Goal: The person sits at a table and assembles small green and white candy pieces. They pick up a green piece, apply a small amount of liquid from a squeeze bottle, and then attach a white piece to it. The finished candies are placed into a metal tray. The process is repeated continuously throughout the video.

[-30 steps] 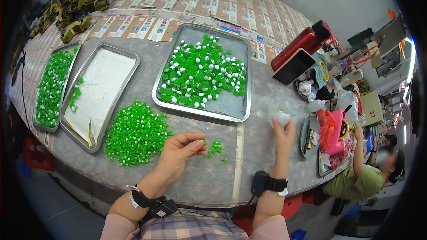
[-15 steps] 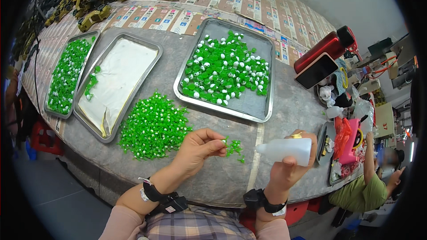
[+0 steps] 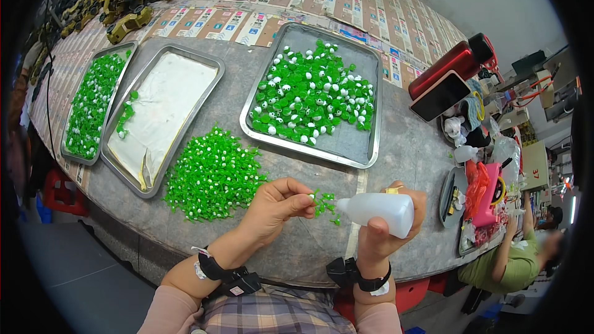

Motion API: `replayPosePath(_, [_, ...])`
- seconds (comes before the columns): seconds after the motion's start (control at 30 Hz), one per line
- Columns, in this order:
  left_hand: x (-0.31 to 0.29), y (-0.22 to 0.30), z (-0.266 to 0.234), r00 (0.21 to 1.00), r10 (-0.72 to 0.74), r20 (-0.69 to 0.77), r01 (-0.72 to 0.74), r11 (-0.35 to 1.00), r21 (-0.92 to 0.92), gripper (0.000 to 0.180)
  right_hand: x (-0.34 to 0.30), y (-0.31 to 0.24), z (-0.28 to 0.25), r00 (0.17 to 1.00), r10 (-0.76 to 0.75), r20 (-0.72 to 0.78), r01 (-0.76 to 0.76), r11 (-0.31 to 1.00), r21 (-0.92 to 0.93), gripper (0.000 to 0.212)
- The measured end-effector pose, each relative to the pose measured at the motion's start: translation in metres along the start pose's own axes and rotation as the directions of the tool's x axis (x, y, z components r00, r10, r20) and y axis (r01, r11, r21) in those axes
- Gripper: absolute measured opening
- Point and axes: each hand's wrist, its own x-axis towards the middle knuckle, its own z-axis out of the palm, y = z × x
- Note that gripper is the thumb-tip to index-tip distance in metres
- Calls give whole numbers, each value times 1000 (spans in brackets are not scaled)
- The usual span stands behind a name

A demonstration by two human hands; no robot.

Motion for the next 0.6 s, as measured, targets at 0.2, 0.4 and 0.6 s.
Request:
replayPosePath(0.2, [0,0,0,1000,-5,-5,5,1000,12,9,0,1,1,1000,-21,1,21,998,-54,52])
replayPosePath(0.4, [0,0,-2,999,-11,37,11,1000,1,8,1,1,1,988,52,-146,-51,999,8,54])
replayPosePath(0.6, [-1,0,-1,1000,-23,7,23,999,24,10,2,-5,8,984,119,-136,-141,976,-168,58])
